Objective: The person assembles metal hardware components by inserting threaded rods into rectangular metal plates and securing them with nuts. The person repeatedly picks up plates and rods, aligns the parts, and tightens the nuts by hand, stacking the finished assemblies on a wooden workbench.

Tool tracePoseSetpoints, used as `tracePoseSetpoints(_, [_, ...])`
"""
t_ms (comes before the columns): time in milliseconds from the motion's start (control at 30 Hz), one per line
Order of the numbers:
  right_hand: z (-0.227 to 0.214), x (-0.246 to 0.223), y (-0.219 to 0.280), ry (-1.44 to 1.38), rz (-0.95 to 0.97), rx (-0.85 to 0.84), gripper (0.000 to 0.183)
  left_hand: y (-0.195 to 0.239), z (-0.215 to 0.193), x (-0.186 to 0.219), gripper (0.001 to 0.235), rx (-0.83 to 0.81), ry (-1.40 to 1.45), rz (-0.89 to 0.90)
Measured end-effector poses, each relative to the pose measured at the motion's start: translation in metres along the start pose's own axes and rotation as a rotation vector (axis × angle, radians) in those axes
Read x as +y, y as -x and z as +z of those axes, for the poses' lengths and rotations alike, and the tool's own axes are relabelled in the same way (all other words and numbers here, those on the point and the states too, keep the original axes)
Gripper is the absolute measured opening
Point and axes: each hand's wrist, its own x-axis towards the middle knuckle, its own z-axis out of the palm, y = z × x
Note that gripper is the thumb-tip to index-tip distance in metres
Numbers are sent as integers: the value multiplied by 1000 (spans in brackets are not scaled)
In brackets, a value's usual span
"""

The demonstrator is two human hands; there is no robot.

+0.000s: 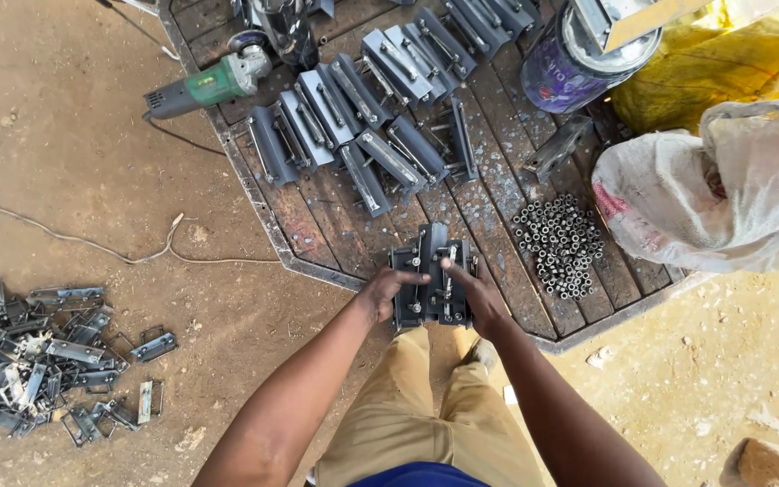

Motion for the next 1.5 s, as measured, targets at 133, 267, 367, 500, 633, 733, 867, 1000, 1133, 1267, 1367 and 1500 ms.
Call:
tracePoseSetpoints(133, [-40,-77,-41,-871,1001,295,79,-28,15,64,71,697,628,-1152])
tracePoseSetpoints(267, [-71,-83,-17,-980,898,441,85,-114,56,205,64,704,583,-1045])
tracePoseSetpoints(367, [-116,-109,-8,-1014,820,503,77,-145,79,227,58,638,522,-972])
tracePoseSetpoints(500, [-186,-165,13,-1092,743,544,64,-201,147,305,57,554,532,-881])
tracePoseSetpoints(633, [-248,-152,79,-1091,683,577,58,-233,225,334,56,517,499,-791])
tracePoseSetpoints(733, [-303,-143,139,-1096,661,603,58,-246,305,325,60,457,565,-736])
tracePoseSetpoints(867, [-374,-114,230,-1108,726,530,66,-264,411,304,54,451,578,-860])
tracePoseSetpoints(1000, [-442,-88,289,-1089,865,521,62,-300,496,285,66,388,657,-869])
tracePoseSetpoints(1133, [-494,-52,321,-1127,808,579,62,-350,549,274,56,344,688,-896])
tracePoseSetpoints(1267, [-542,-23,315,-1011,700,714,51,-413,576,249,45,422,640,-797])
tracePoseSetpoints(1367, [-582,13,306,-1020,649,728,47,-461,589,218,48,428,618,-781])
tracePoseSetpoints(1500, [-640,71,283,-992,697,733,52,-526,604,160,47,432,633,-840])
